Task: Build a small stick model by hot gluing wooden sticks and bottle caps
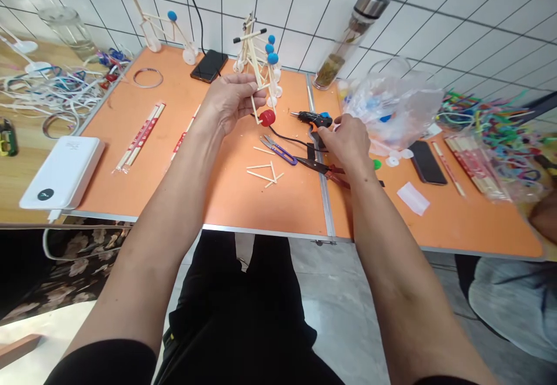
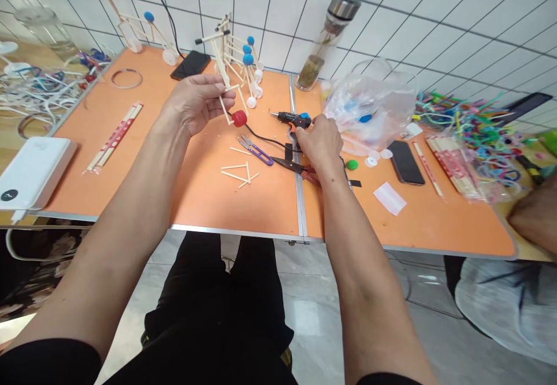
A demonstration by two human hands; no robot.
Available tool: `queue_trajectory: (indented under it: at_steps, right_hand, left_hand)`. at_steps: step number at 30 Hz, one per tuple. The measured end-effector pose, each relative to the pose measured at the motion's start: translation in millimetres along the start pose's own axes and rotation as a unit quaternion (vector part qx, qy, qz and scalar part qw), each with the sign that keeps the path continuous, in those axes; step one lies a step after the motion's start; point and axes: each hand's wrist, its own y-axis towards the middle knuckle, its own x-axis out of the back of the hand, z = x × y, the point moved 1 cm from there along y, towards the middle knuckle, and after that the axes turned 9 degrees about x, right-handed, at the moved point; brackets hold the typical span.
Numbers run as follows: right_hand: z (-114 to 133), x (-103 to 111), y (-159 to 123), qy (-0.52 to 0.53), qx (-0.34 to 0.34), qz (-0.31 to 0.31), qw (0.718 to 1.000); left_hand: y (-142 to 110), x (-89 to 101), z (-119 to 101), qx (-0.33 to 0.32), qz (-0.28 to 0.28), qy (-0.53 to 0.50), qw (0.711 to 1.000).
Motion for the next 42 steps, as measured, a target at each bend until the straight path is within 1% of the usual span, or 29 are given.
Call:
queue_trajectory:
  at_steps: [1,2,3,5,7,10,14,16,20,23,25,27,29,30,32,36,40,42]
  right_hand:
    - [13,9,-12,-0.008,-0.014,-0.028,0.999]
    - [29,18,-26,0.006,0.006,-0.025,1.0]
    - [45,24,-40,0.037,0.031,0.009,0.999]
    - [75,32,-66,0.087,0.058,0.129,0.986]
    - [100,33,-84,0.086,0.085,0.2,0.972]
    - [119,26,-88,0.022,0.076,0.251,0.965]
    - [128,12,-75,-0.03,0.078,0.299,0.951]
    - [131,7,-70,-0.058,0.076,0.313,0.945]
    - [138,4,-72,-0.094,0.067,0.323,0.939]
    - [137,4,-78,-0.088,0.065,0.308,0.945]
    - [134,7,-80,-0.053,0.072,0.271,0.958]
    - [129,10,-79,0.002,0.079,0.216,0.973]
    - [123,13,-76,0.073,0.072,0.168,0.98]
    - [119,13,-74,0.118,0.061,0.152,0.979]
    - [112,12,-70,0.226,0.031,0.143,0.963]
    - [103,9,-64,0.423,-0.01,0.136,0.896]
    - [101,10,-56,0.555,-0.077,0.128,0.819]
    - [102,11,-50,0.591,-0.101,0.135,0.789]
  left_hand:
    - [-1,-0.5,-1,-0.001,-0.003,0.003,1.0]
    - [-2,-1.2,-1,-0.002,-0.005,0.005,1.0]
    - [-3,-2.0,-2,-0.002,-0.006,0.005,1.0]
    - [-5,-4.0,-2,-0.002,-0.007,0.003,1.0]
    - [-7,-5.8,-2,0.003,-0.006,-0.003,1.0]
    - [-7,-7.1,-1,0.018,-0.008,-0.02,1.0]
    - [-7,-6.8,-1,0.009,-0.003,-0.02,1.0]
    - [-6,-6.4,-3,0.003,-0.002,-0.012,1.0]
    - [-4,-4.9,-5,0.005,-0.011,-0.017,1.0]
    - [0,-2.3,-4,0.005,-0.005,-0.026,1.0]
    - [3,-0.3,-3,0.001,0.005,-0.031,1.0]
    - [5,1.3,-3,-0.003,0.012,-0.038,0.999]
    - [5,2.4,-3,-0.005,0.013,-0.043,0.999]
    - [5,2.7,-4,-0.005,0.012,-0.044,0.999]
    - [4,3.2,-4,-0.007,0.01,-0.043,0.999]
    - [3,3.9,-3,-0.01,0.004,-0.037,0.999]
    - [3,3.7,-3,-0.01,-0.008,-0.025,1.0]
    - [3,3.4,-3,-0.009,-0.015,-0.022,1.0]
